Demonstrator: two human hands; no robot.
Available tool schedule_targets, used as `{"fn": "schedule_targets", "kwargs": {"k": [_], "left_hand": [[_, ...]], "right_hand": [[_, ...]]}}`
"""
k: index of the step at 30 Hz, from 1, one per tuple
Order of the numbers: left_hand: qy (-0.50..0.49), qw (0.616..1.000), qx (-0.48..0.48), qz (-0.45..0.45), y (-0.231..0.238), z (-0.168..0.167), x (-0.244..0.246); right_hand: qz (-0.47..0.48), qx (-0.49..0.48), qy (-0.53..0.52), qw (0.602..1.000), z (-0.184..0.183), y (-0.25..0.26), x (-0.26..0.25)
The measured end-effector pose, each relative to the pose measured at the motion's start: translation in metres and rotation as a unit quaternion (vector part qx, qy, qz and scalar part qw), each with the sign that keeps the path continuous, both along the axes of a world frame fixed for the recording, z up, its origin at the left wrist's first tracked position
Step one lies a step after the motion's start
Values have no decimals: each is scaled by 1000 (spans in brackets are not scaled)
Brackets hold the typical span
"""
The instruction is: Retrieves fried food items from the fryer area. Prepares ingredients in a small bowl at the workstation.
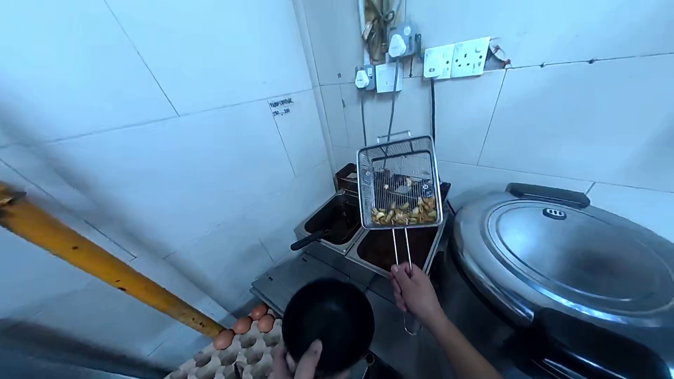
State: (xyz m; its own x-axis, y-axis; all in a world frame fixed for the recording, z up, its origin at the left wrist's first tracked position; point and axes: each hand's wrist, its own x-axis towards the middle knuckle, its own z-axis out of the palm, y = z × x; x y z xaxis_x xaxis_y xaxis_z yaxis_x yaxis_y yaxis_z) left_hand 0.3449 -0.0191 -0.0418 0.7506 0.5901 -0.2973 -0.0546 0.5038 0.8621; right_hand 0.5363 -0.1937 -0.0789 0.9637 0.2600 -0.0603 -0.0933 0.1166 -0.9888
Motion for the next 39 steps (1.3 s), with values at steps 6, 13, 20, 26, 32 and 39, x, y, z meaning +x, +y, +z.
{"fn": "schedule_targets", "kwargs": {"k": [6,13,20,26,32,39], "left_hand": [[30,1000,2,-9,13,1,85],[-3,999,-51,14,10,-1,138],[12,992,-120,27,1,-1,150],[-6,990,-134,36,6,-7,150],[-27,991,-124,33,8,-9,149],[-52,990,-133,15,4,-8,151]], "right_hand": [[34,-197,-75,977,3,-19,-22],[40,-415,-280,865,11,-26,-26],[3,-564,-352,747,14,-19,-27],[-35,-553,-407,726,10,-16,-30],[-55,-544,-433,717,3,-11,-36],[-80,-538,-462,700,6,-17,-35]]}}
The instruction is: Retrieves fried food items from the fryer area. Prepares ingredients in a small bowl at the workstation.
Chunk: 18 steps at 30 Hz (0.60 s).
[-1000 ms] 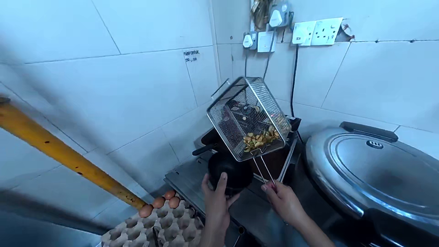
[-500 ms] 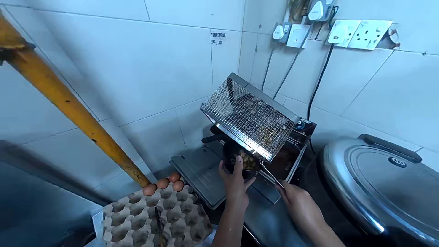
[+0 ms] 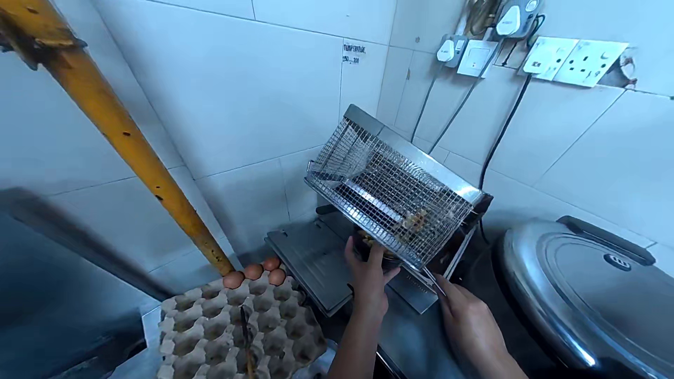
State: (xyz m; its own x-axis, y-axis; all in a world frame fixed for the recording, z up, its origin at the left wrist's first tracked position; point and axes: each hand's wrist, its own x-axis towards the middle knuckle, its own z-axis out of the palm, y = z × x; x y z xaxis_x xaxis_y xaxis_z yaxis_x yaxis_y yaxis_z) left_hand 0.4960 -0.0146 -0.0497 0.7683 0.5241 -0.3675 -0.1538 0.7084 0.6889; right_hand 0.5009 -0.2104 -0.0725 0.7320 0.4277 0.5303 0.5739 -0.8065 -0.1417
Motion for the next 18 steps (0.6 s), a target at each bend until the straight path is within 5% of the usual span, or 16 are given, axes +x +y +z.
{"fn": "schedule_targets", "kwargs": {"k": [13,16,18], "left_hand": [[-54,998,-17,-20,-7,-14,-12],[-53,998,-25,-12,2,-18,-33],[-58,997,-42,-4,14,-22,-58]], "right_hand": [[29,128,60,989,16,3,-12],[28,245,203,948,26,6,-20],[40,352,322,878,42,11,-27]]}}
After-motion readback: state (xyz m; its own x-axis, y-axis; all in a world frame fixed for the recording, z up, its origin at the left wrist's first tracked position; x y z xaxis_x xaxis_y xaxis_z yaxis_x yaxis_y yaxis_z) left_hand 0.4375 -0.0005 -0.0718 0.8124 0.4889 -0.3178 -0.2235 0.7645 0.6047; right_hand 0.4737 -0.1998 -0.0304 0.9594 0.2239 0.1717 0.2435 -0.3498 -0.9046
